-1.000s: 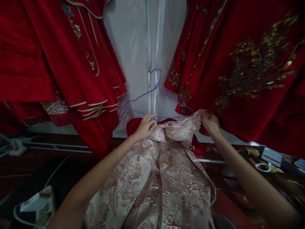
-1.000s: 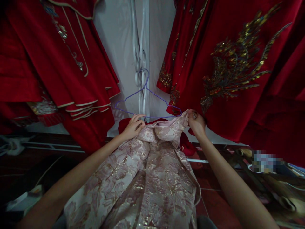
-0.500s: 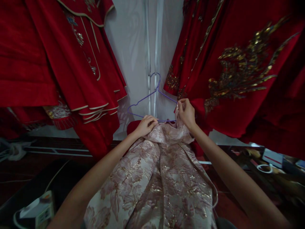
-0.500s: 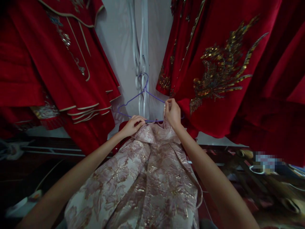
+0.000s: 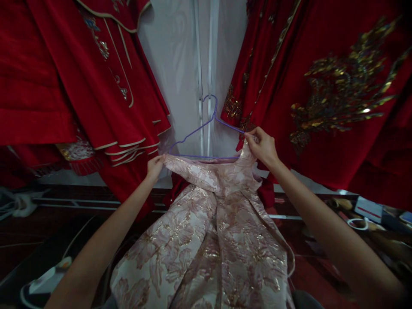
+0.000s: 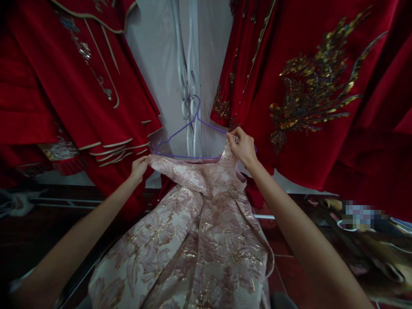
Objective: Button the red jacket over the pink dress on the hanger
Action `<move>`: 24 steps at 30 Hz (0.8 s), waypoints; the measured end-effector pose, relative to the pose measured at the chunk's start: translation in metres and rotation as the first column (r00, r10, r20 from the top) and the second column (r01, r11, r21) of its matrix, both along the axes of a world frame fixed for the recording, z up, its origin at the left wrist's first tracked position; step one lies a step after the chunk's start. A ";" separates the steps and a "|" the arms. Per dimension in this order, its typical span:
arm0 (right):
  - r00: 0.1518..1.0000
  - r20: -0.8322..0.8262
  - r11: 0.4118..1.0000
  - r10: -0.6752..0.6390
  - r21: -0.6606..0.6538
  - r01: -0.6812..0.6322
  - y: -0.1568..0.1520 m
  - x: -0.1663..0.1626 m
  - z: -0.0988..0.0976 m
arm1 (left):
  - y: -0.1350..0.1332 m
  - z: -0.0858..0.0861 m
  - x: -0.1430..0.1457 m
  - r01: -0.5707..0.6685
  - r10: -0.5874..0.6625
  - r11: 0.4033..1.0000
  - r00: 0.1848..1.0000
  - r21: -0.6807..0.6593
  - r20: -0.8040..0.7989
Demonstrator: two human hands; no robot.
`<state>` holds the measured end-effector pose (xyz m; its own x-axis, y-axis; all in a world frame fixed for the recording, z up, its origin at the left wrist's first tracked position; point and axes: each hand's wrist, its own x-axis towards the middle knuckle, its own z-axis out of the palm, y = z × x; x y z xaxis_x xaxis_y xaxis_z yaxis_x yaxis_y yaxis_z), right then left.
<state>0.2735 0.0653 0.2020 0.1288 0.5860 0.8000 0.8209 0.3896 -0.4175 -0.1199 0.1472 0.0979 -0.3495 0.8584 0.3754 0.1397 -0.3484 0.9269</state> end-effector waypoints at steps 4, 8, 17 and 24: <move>1.000 0.011 1.000 -0.007 0.005 0.007 -0.001 0.001 0.001 | 0.000 -0.007 0.007 0.027 -0.028 1.000 0.996 0.015 0.080; 0.999 0.037 1.000 -0.009 0.007 0.009 -0.003 0.002 0.003 | 0.000 -0.005 0.008 0.037 -0.042 0.997 0.996 0.071 0.081; 0.999 0.049 1.000 0.014 0.002 -0.014 -0.003 0.004 0.004 | 0.007 0.027 0.017 0.094 -0.083 0.982 0.994 0.162 -0.075; 0.999 0.016 0.999 0.037 -0.014 -0.037 -0.002 0.011 0.007 | 0.010 0.082 0.045 0.395 -0.308 0.905 0.864 0.157 -0.399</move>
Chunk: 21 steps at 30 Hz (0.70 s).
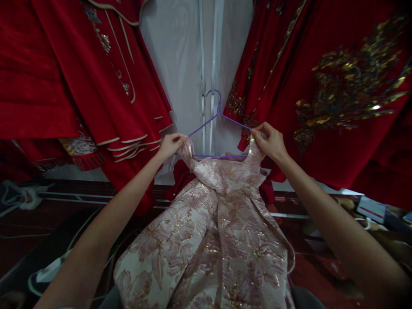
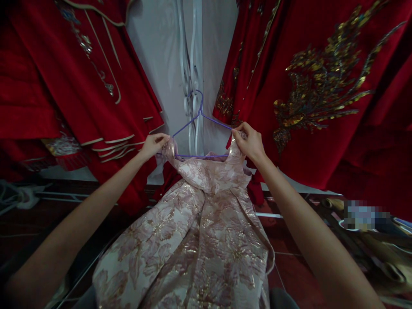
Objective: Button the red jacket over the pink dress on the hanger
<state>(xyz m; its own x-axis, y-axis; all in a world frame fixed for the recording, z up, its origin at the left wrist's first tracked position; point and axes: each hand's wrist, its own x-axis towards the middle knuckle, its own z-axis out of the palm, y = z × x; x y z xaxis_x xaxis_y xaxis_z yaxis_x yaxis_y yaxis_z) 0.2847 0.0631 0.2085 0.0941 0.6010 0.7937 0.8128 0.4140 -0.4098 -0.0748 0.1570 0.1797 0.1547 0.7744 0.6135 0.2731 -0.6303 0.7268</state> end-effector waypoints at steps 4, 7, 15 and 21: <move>0.999 -0.026 1.000 0.020 -0.018 -0.021 0.004 0.003 0.000 | 0.002 -0.017 -0.017 0.051 -0.017 0.984 0.980 -0.169 0.200; 0.998 -0.041 0.999 0.038 -0.018 -0.039 0.006 0.002 -0.002 | -0.004 -0.061 -0.035 0.014 0.073 0.913 0.977 -0.407 0.198; 0.998 -0.050 0.999 0.040 -0.027 -0.041 0.009 0.003 -0.005 | -0.054 -0.162 -0.067 -0.258 0.116 0.932 0.878 -0.256 -0.464; 0.996 -0.067 0.998 0.061 -0.023 -0.063 0.012 0.004 -0.004 | -0.023 -0.100 -0.075 -0.233 0.217 0.918 0.972 -0.321 -0.085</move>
<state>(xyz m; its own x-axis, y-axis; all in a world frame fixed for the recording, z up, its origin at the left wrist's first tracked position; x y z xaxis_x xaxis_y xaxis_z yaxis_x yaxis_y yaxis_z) 0.2890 0.0751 0.2047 0.1075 0.6267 0.7719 0.7568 0.4519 -0.4722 -0.1502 0.1342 0.0795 -0.0247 0.9483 0.3165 0.4185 -0.2777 0.8647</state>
